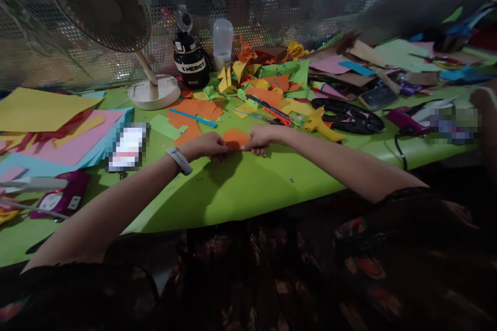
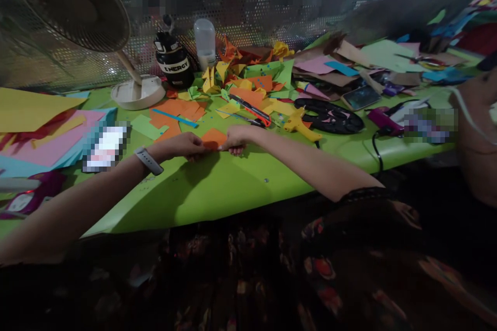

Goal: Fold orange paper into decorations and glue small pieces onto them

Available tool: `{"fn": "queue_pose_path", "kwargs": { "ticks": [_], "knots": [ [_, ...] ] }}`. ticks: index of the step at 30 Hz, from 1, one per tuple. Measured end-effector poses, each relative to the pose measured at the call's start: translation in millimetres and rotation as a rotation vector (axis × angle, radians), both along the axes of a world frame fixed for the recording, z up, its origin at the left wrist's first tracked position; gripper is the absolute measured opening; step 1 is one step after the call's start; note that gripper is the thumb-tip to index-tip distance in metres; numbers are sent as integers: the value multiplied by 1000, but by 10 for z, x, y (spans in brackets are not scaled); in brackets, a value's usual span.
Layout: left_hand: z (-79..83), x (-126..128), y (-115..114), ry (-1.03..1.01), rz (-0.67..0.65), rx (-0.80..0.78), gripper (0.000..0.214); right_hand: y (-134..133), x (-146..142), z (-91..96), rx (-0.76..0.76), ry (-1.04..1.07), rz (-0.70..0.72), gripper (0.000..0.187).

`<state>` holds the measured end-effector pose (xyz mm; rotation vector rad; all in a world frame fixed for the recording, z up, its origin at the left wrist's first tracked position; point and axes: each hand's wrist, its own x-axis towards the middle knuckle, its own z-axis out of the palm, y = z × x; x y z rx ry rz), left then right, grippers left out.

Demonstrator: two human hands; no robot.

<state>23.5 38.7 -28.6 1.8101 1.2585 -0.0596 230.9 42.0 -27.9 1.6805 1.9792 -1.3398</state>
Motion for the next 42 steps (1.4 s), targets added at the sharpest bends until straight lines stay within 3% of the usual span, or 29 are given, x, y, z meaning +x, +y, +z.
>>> {"fn": "queue_pose_path", "kwargs": {
  "ticks": [12,22,26,31,33,37,42],
  "knots": [
    [78,-44,75,82,67,-114,46,-9,4,-19,-5,7,-28,48],
    [81,-969,99,251,135,-91,51,-35,21,-20,11,48,1,51],
    [162,-1147,76,262,198,-63,51,-111,16,64,99,44,9,46],
    [295,-1005,-59,64,235,140,46,-255,66,161,619,-13,84,38],
    [277,-895,-129,-18,199,259,42,-294,99,127,746,-9,148,31],
    [149,-682,-275,-149,66,507,35,-294,154,-14,723,39,220,18],
    [-43,-517,-393,-138,-156,815,38,-229,190,-73,607,102,201,14]
  ]
}}
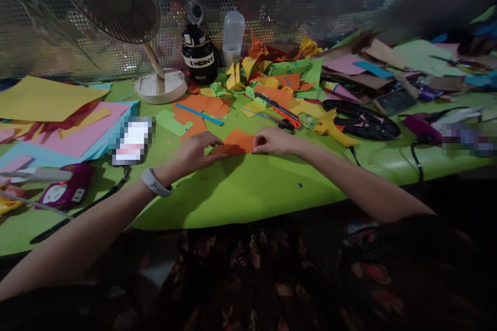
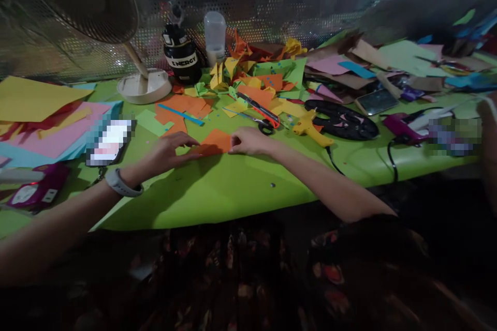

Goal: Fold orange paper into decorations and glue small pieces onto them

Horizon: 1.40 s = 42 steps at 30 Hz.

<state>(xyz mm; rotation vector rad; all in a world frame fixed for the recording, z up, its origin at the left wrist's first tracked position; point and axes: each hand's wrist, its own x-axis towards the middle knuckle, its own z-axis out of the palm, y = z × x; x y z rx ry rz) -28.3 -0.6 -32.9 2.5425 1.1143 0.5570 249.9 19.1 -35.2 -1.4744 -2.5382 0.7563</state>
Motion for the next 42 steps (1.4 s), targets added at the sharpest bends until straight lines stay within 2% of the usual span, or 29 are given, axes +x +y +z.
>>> {"fn": "queue_pose_path", "kwargs": {
  "ticks": [3,5,8,11,14,19,21,23,27,30,36,42],
  "knots": [
    [-110,39,-4,59,-92,124,37,-6,3,-3,9,49,-24,19],
    [-156,56,2,77,-100,125,34,-24,-2,-18,56,50,-13,22],
    [-169,79,-5,87,-92,116,32,-35,-14,-43,75,39,11,15],
    [-145,101,-32,115,-87,159,33,-5,-15,-40,-11,71,-17,12],
    [-131,122,-59,159,-96,268,34,57,6,-14,-145,155,-46,13],
    [-165,146,-61,212,-154,447,25,123,51,13,-278,213,-11,16],
    [-185,146,-58,235,-176,481,24,93,45,16,-267,206,-10,15],
    [-204,145,-60,234,-185,498,24,26,18,14,-160,202,-12,16],
    [-232,150,-76,194,-157,459,23,-136,-64,-32,191,133,83,22],
    [-233,160,-93,164,-129,391,22,-200,-98,-111,316,75,160,14],
    [-234,150,-117,1,-44,221,22,-226,-68,-234,380,121,133,15],
    [-256,154,-96,-130,74,-32,31,-257,-66,-183,259,172,59,16]
  ]
}}
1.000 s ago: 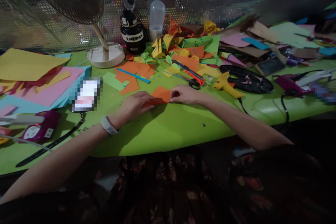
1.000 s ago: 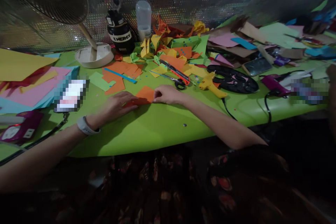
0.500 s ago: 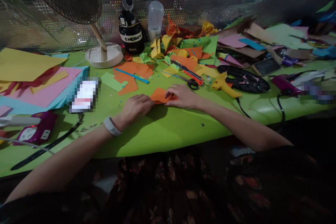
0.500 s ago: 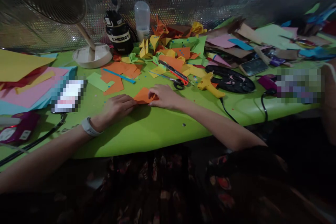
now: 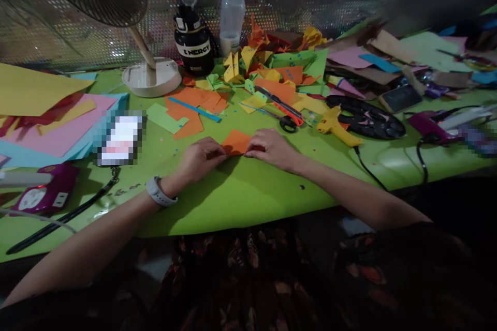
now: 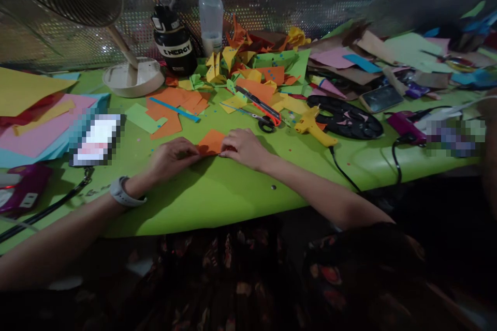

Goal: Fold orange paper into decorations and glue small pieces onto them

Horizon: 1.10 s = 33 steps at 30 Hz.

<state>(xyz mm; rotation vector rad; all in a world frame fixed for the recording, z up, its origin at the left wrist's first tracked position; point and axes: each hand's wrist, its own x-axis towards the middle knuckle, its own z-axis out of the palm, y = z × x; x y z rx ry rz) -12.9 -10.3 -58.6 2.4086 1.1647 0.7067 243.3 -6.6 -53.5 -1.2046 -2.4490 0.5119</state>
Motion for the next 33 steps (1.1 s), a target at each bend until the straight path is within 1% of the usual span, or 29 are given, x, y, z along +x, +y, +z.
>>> {"fn": "queue_pose_path", "kwargs": {
  "ticks": [4,7,9,11,12,13,15,16,17,19,21,25,33],
  "knots": [
    [-9,-28,56,-55,54,-118,33,17,-27,83,-201,79,-63,14],
    [21,-49,74,-16,75,-149,30,34,-53,136,-288,79,-130,13],
    [59,-30,41,60,96,-85,27,47,-72,158,-326,64,-166,12],
    [89,27,-43,176,121,53,22,62,-92,164,-357,48,-192,10],
    [94,68,-102,235,134,136,20,71,-101,161,-367,39,-202,9],
    [89,116,-167,286,102,179,23,81,-108,154,-372,30,-209,8],
    [46,215,-303,365,31,231,38,100,-118,137,-370,18,-210,7],
    [14,259,-363,402,5,232,46,108,-119,129,-366,14,-207,7],
    [-21,295,-414,411,9,237,57,115,-119,123,-361,13,-203,8],
    [-85,337,-478,423,-25,203,79,123,-113,120,-358,14,-197,10],
    [-123,342,-491,412,-44,172,91,126,-101,128,-364,17,-188,12],
    [-116,325,-452,423,-52,122,95,126,-61,156,-378,6,-179,13],
    [-55,385,-450,456,-37,112,95,85,138,210,-338,-100,-248,15]
  ]
}}
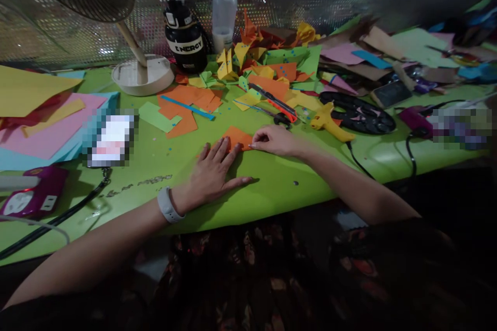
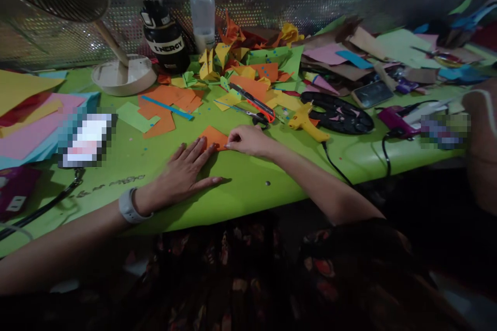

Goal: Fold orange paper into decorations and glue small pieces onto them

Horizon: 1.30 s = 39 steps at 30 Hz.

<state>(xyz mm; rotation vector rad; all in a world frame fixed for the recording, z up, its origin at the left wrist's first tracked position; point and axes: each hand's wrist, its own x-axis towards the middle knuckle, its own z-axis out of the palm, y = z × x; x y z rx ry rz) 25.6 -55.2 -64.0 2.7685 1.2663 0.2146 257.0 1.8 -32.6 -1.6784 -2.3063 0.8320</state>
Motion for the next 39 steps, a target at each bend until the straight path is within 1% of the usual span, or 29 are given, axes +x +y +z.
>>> {"fn": "queue_pose_path", "kwargs": {
  "ticks": [5,10,13,16,18,20,21,22,23,25,27,30,33,39],
  "knots": [
    [8,10,-7,-2,12,16,98,-47,166,16,19,-31,-36,19],
    [21,31,-7,-18,4,22,92,-99,277,30,45,-42,-70,15],
    [23,44,-3,-21,9,21,91,-99,353,45,36,-31,-90,15],
    [25,49,0,-9,6,22,89,-115,419,65,41,-68,-125,16],
    [32,52,-1,-6,5,28,90,-179,405,66,139,-80,-171,16],
    [46,58,-6,-1,9,26,90,-297,317,35,304,-47,-188,22],
    [53,62,-9,5,13,19,91,-368,249,4,380,-27,-158,28],
    [60,67,-12,14,18,11,91,-440,173,-36,428,-17,-96,34],
    [64,70,-13,21,21,4,92,-506,97,-85,443,-20,-12,40],
    [61,72,-13,25,23,-1,93,-599,-31,-192,435,-60,112,52],
    [43,67,-8,16,21,9,93,-630,-96,-283,404,-116,173,61],
    [4,53,1,4,14,20,92,-605,-96,-350,375,-160,188,69],
    [-14,48,1,6,21,28,92,-577,-70,-355,375,-173,195,74],
    [26,76,-22,71,45,23,92,-598,-83,-336,397,-258,211,80]
  ]
}}
